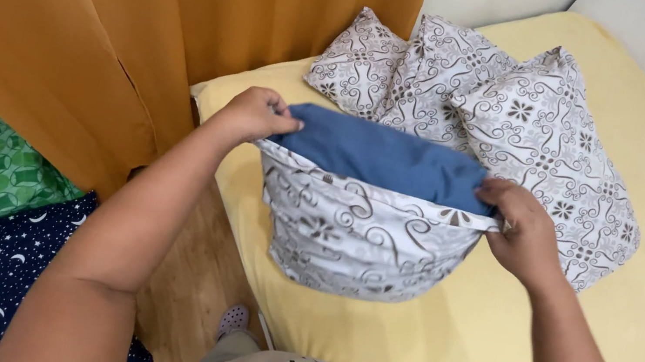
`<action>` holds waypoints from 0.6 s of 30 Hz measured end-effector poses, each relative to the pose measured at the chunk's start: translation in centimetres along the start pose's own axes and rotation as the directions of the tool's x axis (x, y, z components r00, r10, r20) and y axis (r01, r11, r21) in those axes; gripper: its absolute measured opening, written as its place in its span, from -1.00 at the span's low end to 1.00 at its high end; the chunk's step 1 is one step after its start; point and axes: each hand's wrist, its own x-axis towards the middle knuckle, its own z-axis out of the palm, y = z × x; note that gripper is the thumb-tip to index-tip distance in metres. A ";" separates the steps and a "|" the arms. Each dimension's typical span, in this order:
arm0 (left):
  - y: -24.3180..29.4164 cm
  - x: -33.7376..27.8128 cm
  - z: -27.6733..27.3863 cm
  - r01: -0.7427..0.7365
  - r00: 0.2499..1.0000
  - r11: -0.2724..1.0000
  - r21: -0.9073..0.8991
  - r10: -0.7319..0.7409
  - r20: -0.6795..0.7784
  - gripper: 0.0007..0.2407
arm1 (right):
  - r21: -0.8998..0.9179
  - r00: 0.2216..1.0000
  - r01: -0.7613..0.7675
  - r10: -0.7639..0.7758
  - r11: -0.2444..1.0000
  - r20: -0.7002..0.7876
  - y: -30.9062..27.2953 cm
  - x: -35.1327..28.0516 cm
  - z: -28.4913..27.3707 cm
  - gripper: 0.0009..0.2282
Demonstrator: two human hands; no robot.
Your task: The person inserts a blue pillow into a white patterned pillowcase on a yellow bed, tucks the edges, and smooths it. They then insert a white pillow into a dark blue star-patterned pillowcase, adjusting the fabric to fit.
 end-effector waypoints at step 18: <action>3.7 7.1 -4.9 -0.611 0.424 0.725 0.318 0.640 -0.641 -0.89 | -0.315 0.999 0.018 -0.026 0.949 -0.020 1.8 3.0 -5.0 -0.81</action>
